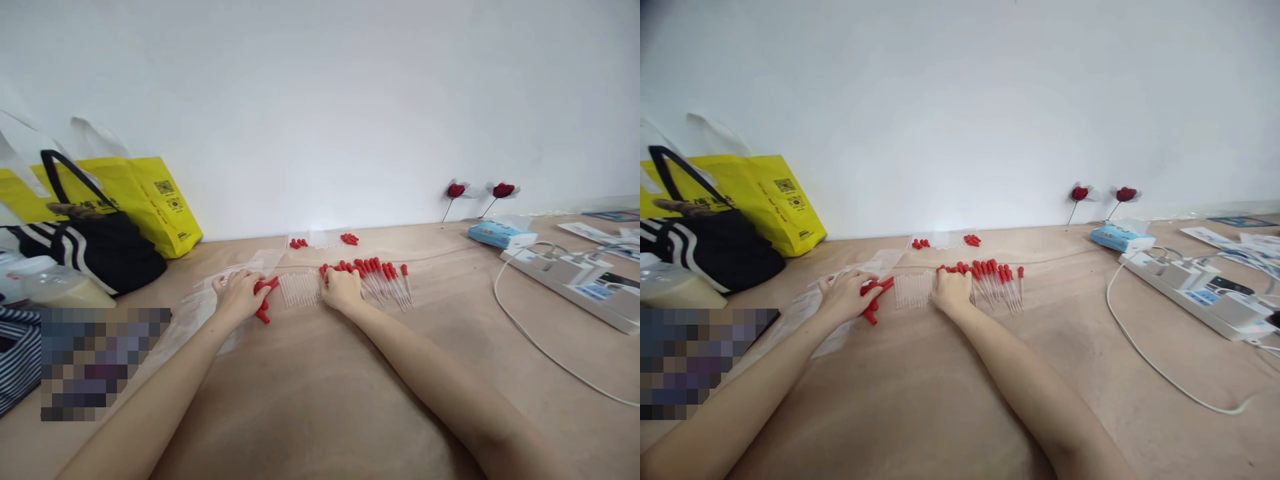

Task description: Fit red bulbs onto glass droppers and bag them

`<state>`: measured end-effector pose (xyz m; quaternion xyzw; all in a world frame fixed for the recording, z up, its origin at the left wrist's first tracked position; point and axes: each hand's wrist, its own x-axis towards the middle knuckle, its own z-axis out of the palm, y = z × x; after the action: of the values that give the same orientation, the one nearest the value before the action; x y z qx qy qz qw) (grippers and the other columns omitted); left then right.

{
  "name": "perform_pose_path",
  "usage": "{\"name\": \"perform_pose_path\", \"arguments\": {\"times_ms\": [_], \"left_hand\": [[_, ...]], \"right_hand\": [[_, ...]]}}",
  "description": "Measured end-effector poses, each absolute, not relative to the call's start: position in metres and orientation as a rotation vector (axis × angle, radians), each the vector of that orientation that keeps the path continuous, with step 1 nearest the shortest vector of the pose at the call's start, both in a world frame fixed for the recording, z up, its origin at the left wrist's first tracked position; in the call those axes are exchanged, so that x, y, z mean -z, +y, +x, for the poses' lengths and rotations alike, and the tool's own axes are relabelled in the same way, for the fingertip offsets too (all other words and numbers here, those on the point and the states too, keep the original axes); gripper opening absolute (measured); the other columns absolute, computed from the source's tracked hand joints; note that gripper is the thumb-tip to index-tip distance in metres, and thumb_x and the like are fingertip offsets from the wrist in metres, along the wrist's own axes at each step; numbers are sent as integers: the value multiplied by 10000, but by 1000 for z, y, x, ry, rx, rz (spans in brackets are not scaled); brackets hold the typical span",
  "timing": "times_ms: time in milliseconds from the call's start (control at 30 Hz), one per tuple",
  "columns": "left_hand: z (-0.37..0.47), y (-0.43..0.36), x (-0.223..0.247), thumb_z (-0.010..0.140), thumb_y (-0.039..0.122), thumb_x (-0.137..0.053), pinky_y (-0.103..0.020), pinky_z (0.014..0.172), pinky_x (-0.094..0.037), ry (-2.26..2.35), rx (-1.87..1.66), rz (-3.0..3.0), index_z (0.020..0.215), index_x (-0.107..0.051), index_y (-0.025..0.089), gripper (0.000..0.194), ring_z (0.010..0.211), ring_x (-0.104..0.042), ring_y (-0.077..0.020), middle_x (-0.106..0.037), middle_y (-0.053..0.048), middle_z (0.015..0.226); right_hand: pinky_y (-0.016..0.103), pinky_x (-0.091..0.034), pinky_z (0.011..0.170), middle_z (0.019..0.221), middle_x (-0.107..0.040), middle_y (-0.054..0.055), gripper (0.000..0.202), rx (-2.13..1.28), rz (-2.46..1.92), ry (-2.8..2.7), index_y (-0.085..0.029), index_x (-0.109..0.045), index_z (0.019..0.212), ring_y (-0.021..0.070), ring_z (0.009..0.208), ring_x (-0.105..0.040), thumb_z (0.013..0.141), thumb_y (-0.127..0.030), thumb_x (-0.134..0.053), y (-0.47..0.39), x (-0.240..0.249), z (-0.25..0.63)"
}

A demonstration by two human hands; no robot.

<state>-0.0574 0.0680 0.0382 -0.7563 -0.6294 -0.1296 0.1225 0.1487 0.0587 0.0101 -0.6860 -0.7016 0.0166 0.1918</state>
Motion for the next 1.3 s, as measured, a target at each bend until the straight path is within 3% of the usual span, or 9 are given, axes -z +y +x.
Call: {"name": "perform_pose_path", "arguments": {"times_ms": [300, 433, 567, 700, 933, 1067, 1233, 1300], "left_hand": [[-63, 77, -29, 782, 378, -430, -527, 848, -214, -1921, 434, -2186, 846, -653, 256, 262, 971, -509, -290, -636, -61, 1004], [-62, 74, -31, 772, 370, -448, -443, 827, -289, -1819, 435, -2194, 781, -664, 255, 245, 933, -520, -258, -630, -45, 945], [-60, 73, -31, 774, 370, -449, -333, 681, -378, -1816, 411, -2233, 803, -677, 237, 265, 807, -545, -234, -604, -54, 791], [-59, 72, -32, 778, 334, -452, -324, 640, -380, -1804, 401, -2241, 764, -663, 227, 237, 751, -551, -233, -589, -42, 703], [-47, 68, -36, 825, 314, -420, -349, 739, -382, -1778, 482, -2161, 944, -621, 176, 271, 896, -523, -251, -601, -79, 877], [-26, 52, -31, 835, 311, -424, -330, 745, -396, -1543, 660, -2292, 853, -633, 195, 240, 836, -523, -215, -578, -58, 843], [4, 19, -11, 835, 213, -416, -424, 910, -305, -1251, 740, -2559, 841, -533, 184, 120, 826, -545, -198, -613, -34, 830], [12, 9, -4, 842, 191, -404, -443, 956, -253, -1206, 747, -2678, 858, -495, 188, 92, 809, -563, -178, -627, -16, 830]], "right_hand": [[387, -246, 797, 837, -653, 110, 240, -137, -2005, -1943, -152, -617, 804, 235, 830, -578, 756, -317, -450, 63, -16, 137], [403, -253, 800, 855, -653, 134, 235, -212, -2067, -1937, -138, -623, 822, 241, 821, -588, 741, -295, -467, 68, -20, 131], [416, -269, 787, 888, -650, 134, 212, -299, -2096, -1967, -148, -631, 815, 252, 834, -588, 720, -272, -487, 70, -25, 127], [429, -274, 790, 915, -648, 131, 203, -356, -2103, -1997, -155, -634, 819, 262, 860, -582, 704, -249, -496, 70, -29, 126], [417, -297, 777, 915, -640, 146, 216, -361, -2073, -2012, -132, -623, 840, 271, 875, -576, 739, -229, -458, 68, -28, 126], [383, -318, 754, 963, -607, 186, 265, -277, -1954, -2038, -91, -554, 950, 282, 928, -540, 805, -237, -388, 59, -30, 143], [317, -309, 790, 934, -609, 79, 182, -173, -1647, -2169, -147, -491, 957, 180, 865, -537, 852, -197, -352, 27, -16, 193], [332, -297, 803, 873, -610, 69, 197, 40, -1351, -2193, -150, -503, 936, 166, 808, -534, 845, -125, -330, 11, -3, 216]]}}
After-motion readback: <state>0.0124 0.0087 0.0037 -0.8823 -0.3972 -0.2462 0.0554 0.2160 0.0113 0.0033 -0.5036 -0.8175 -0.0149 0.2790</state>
